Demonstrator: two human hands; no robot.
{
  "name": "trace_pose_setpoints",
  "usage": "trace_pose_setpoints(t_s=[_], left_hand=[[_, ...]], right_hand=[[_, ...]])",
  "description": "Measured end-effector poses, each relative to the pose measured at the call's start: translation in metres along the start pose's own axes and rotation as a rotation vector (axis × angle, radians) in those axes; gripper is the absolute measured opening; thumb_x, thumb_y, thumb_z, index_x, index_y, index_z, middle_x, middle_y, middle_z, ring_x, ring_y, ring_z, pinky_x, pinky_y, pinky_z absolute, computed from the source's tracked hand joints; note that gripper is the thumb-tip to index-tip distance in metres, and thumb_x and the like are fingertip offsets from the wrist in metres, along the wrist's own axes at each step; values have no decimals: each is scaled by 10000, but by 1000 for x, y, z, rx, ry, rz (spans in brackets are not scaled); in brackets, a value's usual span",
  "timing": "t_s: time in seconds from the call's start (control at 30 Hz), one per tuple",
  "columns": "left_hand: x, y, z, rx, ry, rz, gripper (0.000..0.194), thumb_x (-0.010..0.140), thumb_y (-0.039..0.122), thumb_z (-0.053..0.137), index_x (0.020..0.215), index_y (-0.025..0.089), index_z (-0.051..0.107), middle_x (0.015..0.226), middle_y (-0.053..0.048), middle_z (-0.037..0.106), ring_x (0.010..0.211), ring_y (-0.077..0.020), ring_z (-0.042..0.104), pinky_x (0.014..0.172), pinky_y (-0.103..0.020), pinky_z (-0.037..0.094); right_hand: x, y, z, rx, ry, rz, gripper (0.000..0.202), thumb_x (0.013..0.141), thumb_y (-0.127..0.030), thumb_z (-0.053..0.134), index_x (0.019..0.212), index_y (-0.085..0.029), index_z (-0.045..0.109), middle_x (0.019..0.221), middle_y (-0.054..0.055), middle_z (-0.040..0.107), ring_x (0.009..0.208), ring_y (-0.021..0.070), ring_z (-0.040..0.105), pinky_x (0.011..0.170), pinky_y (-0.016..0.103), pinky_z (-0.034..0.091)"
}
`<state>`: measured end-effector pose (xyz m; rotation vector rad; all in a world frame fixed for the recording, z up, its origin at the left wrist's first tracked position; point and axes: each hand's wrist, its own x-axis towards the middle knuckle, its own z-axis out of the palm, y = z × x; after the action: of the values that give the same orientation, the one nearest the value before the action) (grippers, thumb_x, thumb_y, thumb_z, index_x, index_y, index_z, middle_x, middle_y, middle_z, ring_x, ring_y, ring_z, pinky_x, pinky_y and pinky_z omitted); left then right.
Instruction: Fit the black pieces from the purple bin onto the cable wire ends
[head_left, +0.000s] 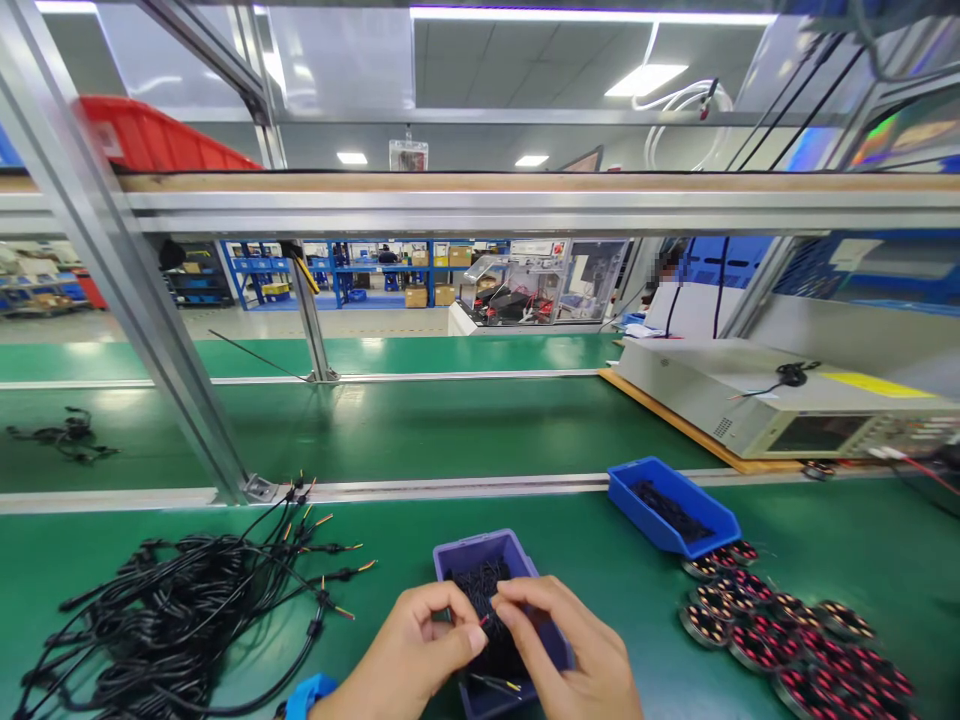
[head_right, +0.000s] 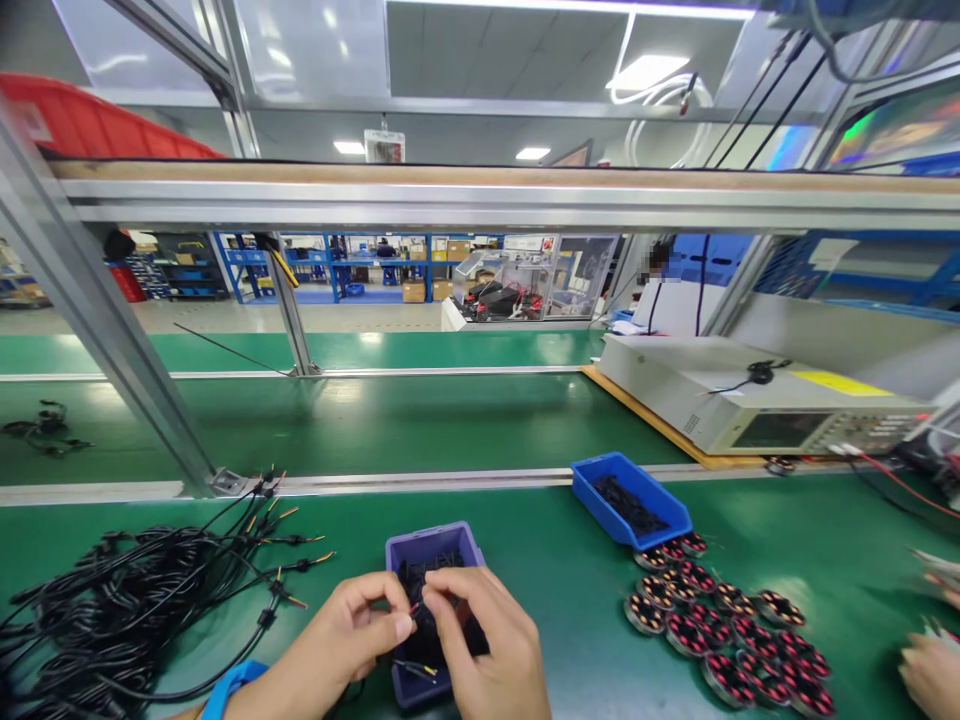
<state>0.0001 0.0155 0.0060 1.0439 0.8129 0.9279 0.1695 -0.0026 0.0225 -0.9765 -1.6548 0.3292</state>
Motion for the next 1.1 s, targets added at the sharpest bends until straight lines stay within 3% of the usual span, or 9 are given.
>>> trace_pose_setpoints(t_s=[0.5, 0.7, 0.8, 0.93, 1.03, 1.1], left_hand=[[-6, 15, 5, 50, -10, -10, 484, 651, 576, 808, 645, 172, 541, 510, 122, 329, 445, -36, 189, 475, -207, 159], [-3, 10, 2, 75, -7, -12, 490, 654, 593, 800, 646, 176, 542, 483, 130, 295, 425, -34, 176, 443, -207, 137], [-2, 2, -1, 80, -9, -51, 498, 659, 623, 780, 680, 187, 540, 465, 135, 287, 402, -37, 171, 406, -205, 115], [0, -5, -4, 64, 2, -42, 520, 656, 661, 758, 687, 199, 520, 465, 131, 315, 373, -34, 173, 374, -201, 107], [0, -2, -4, 64, 20, -36, 500, 663, 636, 769, 692, 196, 533, 477, 126, 329, 379, -36, 184, 378, -203, 106], [-1, 2, -2, 64, 26, -32, 500, 651, 623, 786, 676, 186, 545, 489, 121, 333, 398, -35, 174, 393, -206, 107]], right_hand=[[1, 1, -1, -5, -27, -41, 152, 901, -110, 613, 904, -247, 680, 801, -1, 727, 691, 147, 687, 673, 211, 544], [2, 2, 1, -38, -54, -86, 144, 914, -113, 600, 888, -242, 659, 783, -5, 732, 681, 141, 699, 668, 207, 559], [4, 4, -1, -99, -77, -207, 187, 928, -96, 560, 1005, -236, 657, 810, 10, 759, 679, 147, 721, 661, 212, 575], [7, 10, -9, -229, -179, -444, 381, 928, -37, 453, 1230, -218, 597, 976, 54, 783, 844, 173, 748, 740, 247, 587], [8, 20, -8, -346, -217, -345, 339, 965, -75, 408, 1200, -197, 618, 1020, 71, 769, 910, 179, 720, 774, 270, 568], [6, 30, 2, -479, -300, -277, 240, 968, -119, 468, 1038, -203, 681, 913, 51, 765, 836, 189, 689, 731, 289, 535]])
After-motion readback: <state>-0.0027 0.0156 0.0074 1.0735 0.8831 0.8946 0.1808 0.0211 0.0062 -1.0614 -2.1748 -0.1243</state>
